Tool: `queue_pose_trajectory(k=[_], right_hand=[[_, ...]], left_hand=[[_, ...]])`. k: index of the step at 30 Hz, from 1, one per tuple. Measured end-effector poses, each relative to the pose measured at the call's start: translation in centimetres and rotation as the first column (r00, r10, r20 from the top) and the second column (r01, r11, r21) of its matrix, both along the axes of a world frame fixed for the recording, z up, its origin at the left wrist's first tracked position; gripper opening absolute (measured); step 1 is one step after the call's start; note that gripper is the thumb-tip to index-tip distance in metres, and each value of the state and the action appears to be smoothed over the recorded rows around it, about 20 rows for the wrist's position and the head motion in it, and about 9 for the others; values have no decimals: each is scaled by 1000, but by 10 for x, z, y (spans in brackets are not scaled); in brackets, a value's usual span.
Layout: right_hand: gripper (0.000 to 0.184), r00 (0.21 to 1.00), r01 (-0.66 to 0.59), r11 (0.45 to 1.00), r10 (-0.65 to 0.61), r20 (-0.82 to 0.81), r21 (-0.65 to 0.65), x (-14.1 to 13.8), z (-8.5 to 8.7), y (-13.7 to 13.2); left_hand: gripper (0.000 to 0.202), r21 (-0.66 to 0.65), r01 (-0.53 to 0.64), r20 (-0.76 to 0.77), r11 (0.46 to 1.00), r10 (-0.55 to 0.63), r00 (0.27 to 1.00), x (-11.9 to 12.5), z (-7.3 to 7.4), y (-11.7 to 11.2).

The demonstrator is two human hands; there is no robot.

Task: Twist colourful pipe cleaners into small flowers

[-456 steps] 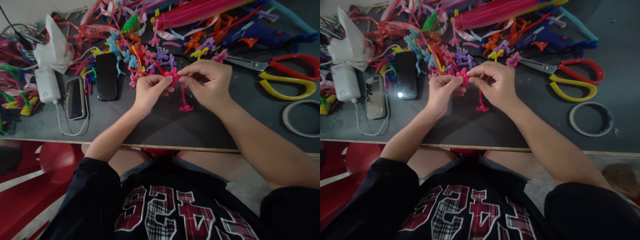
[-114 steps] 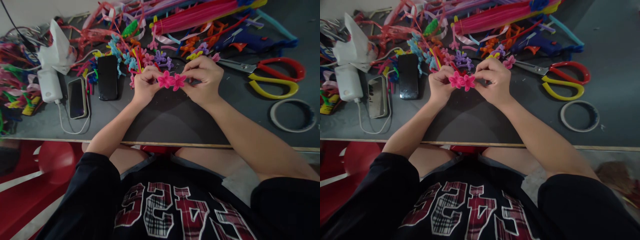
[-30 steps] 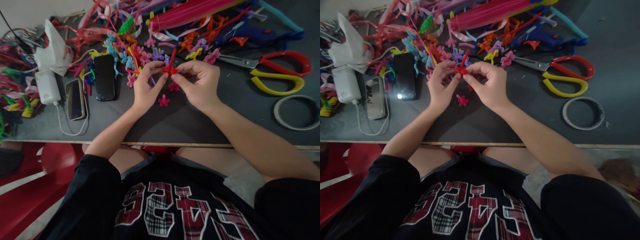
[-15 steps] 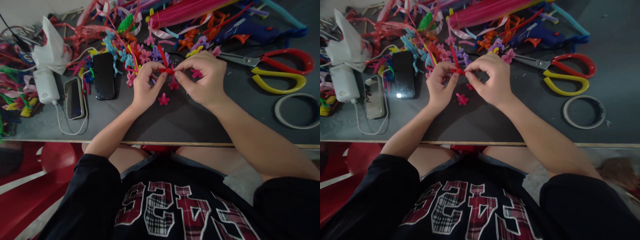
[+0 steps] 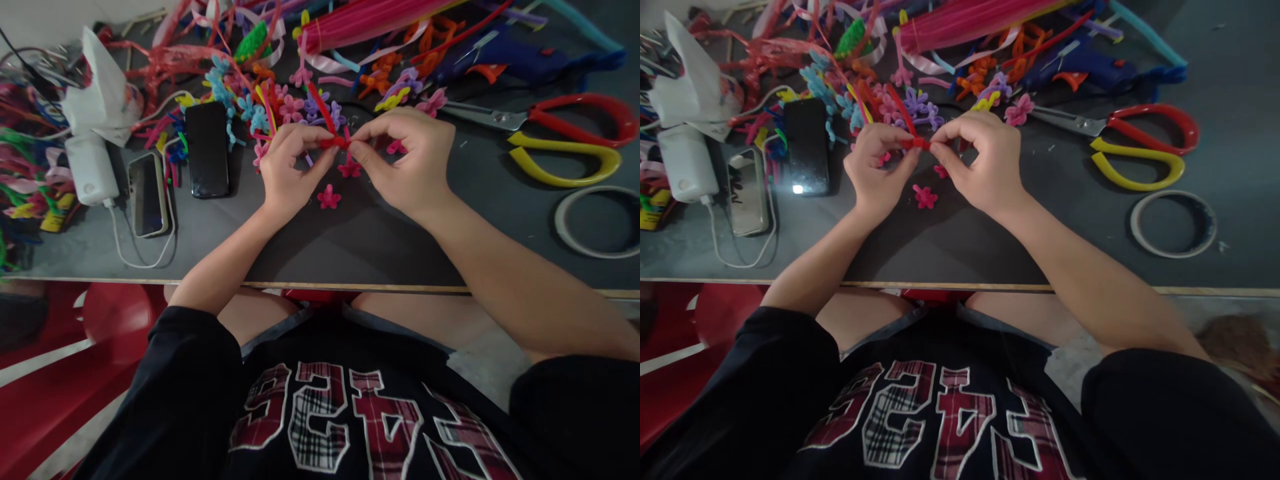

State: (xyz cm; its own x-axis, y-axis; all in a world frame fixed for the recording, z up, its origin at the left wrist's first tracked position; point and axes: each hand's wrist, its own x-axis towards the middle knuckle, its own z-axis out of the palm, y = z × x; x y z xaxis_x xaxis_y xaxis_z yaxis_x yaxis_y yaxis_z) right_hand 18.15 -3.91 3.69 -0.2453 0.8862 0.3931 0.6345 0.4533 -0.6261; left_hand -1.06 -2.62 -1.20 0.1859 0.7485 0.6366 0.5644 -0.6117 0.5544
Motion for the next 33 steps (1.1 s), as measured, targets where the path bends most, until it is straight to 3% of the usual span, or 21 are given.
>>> queue_pose_trajectory(k=[9, 18, 22, 25, 28, 30, 33], right_hand=[[41, 993, -98, 990, 91, -73, -101, 0, -3, 2], [46, 935, -245, 955, 188, -300, -166, 5, -14, 12], [48, 923, -272, 946, 205, -325, -176, 6, -18, 16], [50, 920, -256, 959, 205, -335, -118, 7, -17, 18], [45, 915, -201, 979, 204, -349, 45, 9, -14, 22], [39, 921, -174, 974, 213, -327, 144, 10, -12, 22], [37, 938, -167, 968, 215, -273, 188, 9, -10, 20]], left_hand=[[28, 53, -40, -7, 998, 41, 999, 1, 3, -3], [28, -63, -11, 60, 998, 15, 998, 5, 2, -9], [35, -159, 31, 190, 987, 0, 982, 9, 2, -8], [41, -270, 124, 332, 955, -29, 943, 12, 2, -5], [43, -358, 225, 440, 906, -49, 896, 13, 1, -2], [42, -373, 264, 477, 890, -61, 877, 13, -1, -1], [37, -369, 286, 484, 884, -80, 871, 11, -5, 1]])
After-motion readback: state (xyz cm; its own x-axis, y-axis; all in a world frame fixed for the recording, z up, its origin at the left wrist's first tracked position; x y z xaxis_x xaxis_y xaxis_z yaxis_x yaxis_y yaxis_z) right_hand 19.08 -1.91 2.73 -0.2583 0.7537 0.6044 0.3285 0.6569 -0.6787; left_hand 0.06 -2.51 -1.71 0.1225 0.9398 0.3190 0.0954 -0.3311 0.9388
